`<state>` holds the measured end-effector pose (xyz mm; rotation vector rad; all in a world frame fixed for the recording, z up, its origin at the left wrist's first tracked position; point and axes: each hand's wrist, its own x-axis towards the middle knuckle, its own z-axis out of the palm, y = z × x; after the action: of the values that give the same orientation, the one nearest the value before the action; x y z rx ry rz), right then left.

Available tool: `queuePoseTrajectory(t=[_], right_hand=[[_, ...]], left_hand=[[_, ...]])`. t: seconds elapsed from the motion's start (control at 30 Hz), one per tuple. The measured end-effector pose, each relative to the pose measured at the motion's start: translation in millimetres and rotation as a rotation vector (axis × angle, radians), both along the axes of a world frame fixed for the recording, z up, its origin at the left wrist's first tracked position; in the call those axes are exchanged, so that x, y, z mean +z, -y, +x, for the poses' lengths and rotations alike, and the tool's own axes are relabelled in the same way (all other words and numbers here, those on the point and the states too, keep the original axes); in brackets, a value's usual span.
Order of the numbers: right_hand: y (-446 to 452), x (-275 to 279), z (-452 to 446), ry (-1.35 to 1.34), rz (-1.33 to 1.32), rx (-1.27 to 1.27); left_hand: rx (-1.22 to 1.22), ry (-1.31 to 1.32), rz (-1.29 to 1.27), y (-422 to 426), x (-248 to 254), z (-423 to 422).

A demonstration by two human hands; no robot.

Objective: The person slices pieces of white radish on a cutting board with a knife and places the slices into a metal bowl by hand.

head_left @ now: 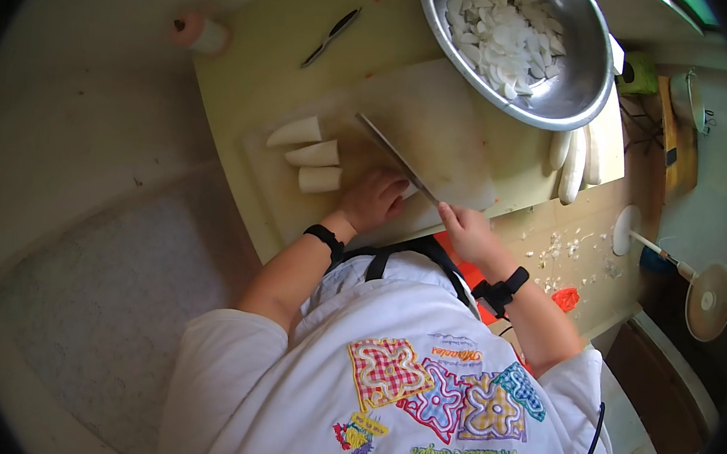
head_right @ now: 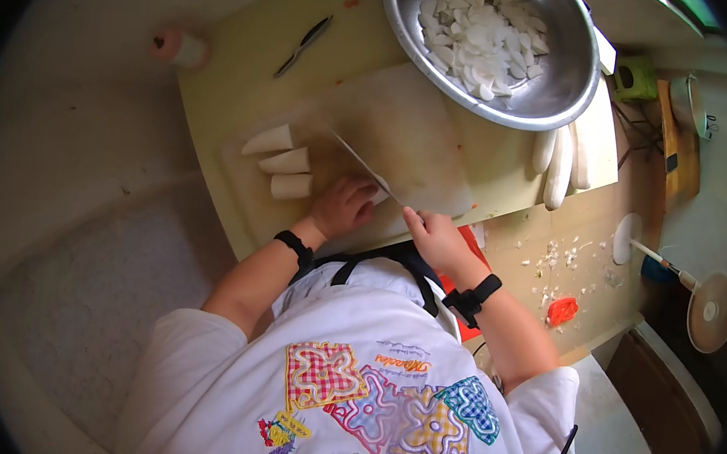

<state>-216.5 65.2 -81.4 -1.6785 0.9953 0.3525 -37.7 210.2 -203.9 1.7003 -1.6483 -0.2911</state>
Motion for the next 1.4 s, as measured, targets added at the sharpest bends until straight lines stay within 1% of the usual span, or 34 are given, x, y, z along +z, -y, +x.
queuePoseTrajectory(t=[0.03,0.1,0.17,0.23,0.3,0.43,0.47,0.5,0.53,0.6,0.8,0.93,1.0,1.1,1.23,1.4], right_hand=[[-1,1,0,0.010,-0.018,-0.003],[-8,-6,-4,0.062,-0.016,-0.037],[-10,-20,-10,0.075,-0.005,-0.055],[-10,-17,-8,0.089,0.008,-0.074],[-12,-9,-8,0.090,0.010,-0.037],[-15,-24,-17,0.104,0.003,-0.037],[-16,-27,-19,0.118,-0.062,-0.014],[-15,-25,-19,0.131,-0.126,0.012],[-14,-23,-20,0.137,-0.125,0.016],[-14,-14,-25,0.071,-0.168,0.004],[-19,5,-39,0.104,-0.078,-0.053],[-20,14,-38,0.108,-0.079,-0.041],[-21,24,-36,0.021,-0.078,-0.022],[-23,19,-38,0.073,-0.145,0.029],[-23,11,-40,0.062,-0.125,0.028],[-22,4,-42,0.062,-0.133,0.051]], left_hand=[[-0.003,0.010,-0.018,2,-2,1],[-0.008,-0.001,0.046,0,0,1],[-0.013,0.005,0.045,1,5,2],[-0.019,0.012,0.048,1,7,3],[-0.009,-0.011,0.059,1,9,1],[0.004,-0.089,0.127,-2,17,-1],[0.012,-0.078,0.134,-4,20,0],[0.023,-0.068,0.142,-5,23,2],[0.028,-0.063,0.142,-6,26,3],[0.022,-0.087,0.158,-10,30,4],[0.054,-0.040,0.140,-6,41,1],[0.096,-0.038,0.153,1,48,-4],[0.116,-0.011,0.178,5,48,-5],[0.127,-0.006,0.220,8,48,-5],[0.146,-0.006,0.239,10,49,-6],[0.139,0.003,0.181,12,46,-5]])
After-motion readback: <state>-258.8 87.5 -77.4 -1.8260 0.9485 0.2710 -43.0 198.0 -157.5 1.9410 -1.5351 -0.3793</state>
